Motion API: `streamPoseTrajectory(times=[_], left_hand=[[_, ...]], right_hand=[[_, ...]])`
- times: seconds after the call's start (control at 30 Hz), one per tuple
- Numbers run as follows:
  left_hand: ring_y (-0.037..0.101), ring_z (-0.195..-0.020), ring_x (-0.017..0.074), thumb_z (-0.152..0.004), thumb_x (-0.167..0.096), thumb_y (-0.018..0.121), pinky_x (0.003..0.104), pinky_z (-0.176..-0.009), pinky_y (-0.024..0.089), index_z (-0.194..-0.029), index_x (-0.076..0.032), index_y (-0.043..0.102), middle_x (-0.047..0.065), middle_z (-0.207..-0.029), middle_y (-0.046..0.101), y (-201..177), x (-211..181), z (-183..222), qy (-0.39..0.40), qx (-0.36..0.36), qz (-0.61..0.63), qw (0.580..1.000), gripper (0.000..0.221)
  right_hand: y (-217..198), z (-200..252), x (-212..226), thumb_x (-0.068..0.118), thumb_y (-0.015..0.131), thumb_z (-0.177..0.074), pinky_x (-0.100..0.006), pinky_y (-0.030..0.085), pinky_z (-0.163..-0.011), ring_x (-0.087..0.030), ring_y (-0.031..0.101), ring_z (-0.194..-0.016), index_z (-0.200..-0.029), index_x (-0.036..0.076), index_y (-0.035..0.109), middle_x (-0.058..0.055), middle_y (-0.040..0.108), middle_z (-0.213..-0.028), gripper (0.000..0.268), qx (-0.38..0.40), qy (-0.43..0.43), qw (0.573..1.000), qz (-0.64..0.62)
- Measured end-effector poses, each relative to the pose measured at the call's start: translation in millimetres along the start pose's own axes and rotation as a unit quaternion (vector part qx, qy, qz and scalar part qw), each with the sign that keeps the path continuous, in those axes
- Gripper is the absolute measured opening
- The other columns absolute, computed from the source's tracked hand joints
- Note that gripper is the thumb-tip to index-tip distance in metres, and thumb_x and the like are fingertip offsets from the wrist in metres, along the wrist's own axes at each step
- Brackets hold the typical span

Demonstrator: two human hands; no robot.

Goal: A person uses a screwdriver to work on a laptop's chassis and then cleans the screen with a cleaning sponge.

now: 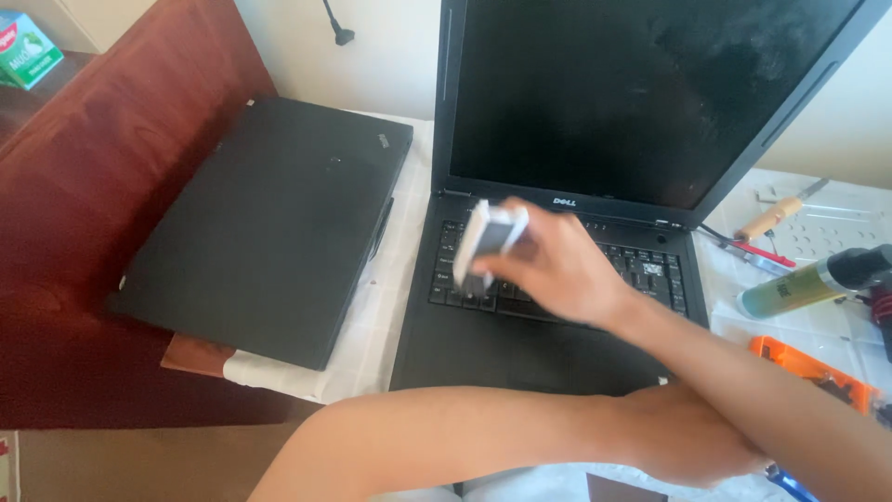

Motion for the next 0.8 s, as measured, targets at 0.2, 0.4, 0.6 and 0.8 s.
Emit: streamPoseTrajectory(times=[0.2, 0.4, 0.6, 0.8], left_hand=[[0.070, -0.122, 0.0413, -0.096, -0.019, 0.045, 0.051, -0.097, 0.057, -0.125, -0.008, 0.058, 0.020, -0.130, 0.073, -20.3, -4.7, -2.2, -0.076, 0.084, 0.002, 0.994, 0.034], [0.051, -0.147, 0.0374, -0.103, -0.031, 0.028, 0.044, -0.121, 0.038, -0.138, -0.002, 0.057, 0.021, -0.161, 0.051, -49.1, -11.4, -3.0, -0.168, 0.088, 0.230, 0.954, 0.054], [0.051, -0.148, 0.0386, -0.100, -0.031, 0.033, 0.045, -0.124, 0.039, -0.147, -0.001, 0.048, 0.023, -0.160, 0.052, -41.0, -9.4, 0.3, -0.173, 0.013, 0.276, 0.945, 0.058], [0.067, -0.128, 0.0447, -0.096, -0.013, 0.051, 0.055, -0.109, 0.054, -0.118, -0.002, 0.064, 0.025, -0.129, 0.071, -14.0, -1.3, -2.5, -0.002, 0.001, -0.007, 1.000, 0.028]], right_hand=[[0.6, -46.9, -2.0, 0.015, 0.077, -0.089, -0.030, 0.068, -0.069, -0.022, 0.081, -0.088, -0.114, 0.008, 0.060, -0.012, 0.080, -0.102, 0.031, -0.066, -0.066, 0.995, 0.021], [6.8, -12.6, 36.5, 0.025, 0.080, -0.087, -0.031, 0.053, -0.056, -0.012, 0.072, -0.063, -0.101, 0.017, 0.063, 0.002, 0.081, -0.087, 0.024, 0.063, 0.000, 0.997, 0.047], [20.9, -20.1, 21.2, 0.018, 0.083, -0.084, -0.031, 0.051, -0.062, -0.012, 0.070, -0.065, -0.103, 0.016, 0.061, 0.003, 0.077, -0.084, 0.029, 0.004, -0.087, 0.996, 0.015], [4.5, -35.8, 1.8, 0.018, 0.078, -0.090, -0.032, 0.061, -0.059, -0.019, 0.075, -0.070, -0.109, 0.010, 0.059, -0.005, 0.076, -0.091, 0.028, -0.093, -0.122, 0.987, 0.048]])
Point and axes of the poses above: each hand's wrist, its own z-axis away from the middle knuckle, its own y-axis out of the palm, x = y × z, the point moved 3 cm from there along -z, towards the middle knuckle
